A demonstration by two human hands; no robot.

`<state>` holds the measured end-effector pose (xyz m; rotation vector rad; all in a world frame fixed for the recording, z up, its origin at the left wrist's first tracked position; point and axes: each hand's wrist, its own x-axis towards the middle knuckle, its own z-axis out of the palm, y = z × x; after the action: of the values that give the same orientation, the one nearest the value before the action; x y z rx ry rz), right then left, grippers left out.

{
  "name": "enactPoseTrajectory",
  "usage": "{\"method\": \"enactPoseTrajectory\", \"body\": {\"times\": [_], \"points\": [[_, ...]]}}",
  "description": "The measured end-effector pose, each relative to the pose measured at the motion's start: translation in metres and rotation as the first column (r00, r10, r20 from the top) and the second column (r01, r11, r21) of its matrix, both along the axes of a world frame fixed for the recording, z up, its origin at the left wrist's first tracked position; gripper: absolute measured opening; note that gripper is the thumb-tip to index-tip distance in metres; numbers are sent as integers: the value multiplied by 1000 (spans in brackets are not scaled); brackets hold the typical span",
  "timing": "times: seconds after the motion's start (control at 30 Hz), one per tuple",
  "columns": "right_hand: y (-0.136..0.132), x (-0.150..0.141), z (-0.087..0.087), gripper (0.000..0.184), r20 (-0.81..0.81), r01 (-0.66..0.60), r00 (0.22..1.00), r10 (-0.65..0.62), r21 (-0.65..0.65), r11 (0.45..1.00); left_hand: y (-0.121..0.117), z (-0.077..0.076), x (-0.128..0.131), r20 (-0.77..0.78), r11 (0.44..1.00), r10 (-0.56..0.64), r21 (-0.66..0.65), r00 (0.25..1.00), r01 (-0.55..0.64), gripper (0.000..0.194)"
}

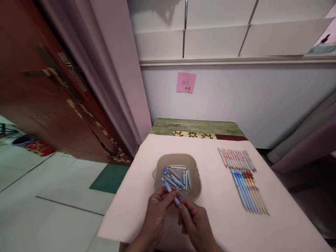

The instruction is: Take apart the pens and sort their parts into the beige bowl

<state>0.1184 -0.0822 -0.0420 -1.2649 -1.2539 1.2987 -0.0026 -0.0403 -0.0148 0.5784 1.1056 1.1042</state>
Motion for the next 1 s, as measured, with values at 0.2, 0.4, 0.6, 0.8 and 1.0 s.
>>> {"method": "enactPoseTrajectory", "body": {"times": [0.2, 0.4, 0.6, 0.8, 1.0], "points": [[-1, -4, 4, 26, 191, -22, 982, -7, 152, 988, 0, 11, -17, -56, 997, 75, 28, 996, -73, 24], [5, -7, 12, 36, -219, -178, 964, 148, -124, 976, -4, 18, -14, -99, 998, 13, 57, 995, -7, 23], [13, 9, 15, 37, -197, -25, 980, 11, -65, 998, 35, 28, -17, -417, 907, -167, 290, 893, 305, 26], [11, 37, 15, 50, -242, 176, 950, -197, -108, 979, 112, 8, -30, -950, 539, 294, 76, -103, 839, 16], [-1, 52, 9, 50, -254, 215, 935, -245, -140, 966, 136, -38, -14, -910, 400, 299, -155, -289, 903, 19]]}}
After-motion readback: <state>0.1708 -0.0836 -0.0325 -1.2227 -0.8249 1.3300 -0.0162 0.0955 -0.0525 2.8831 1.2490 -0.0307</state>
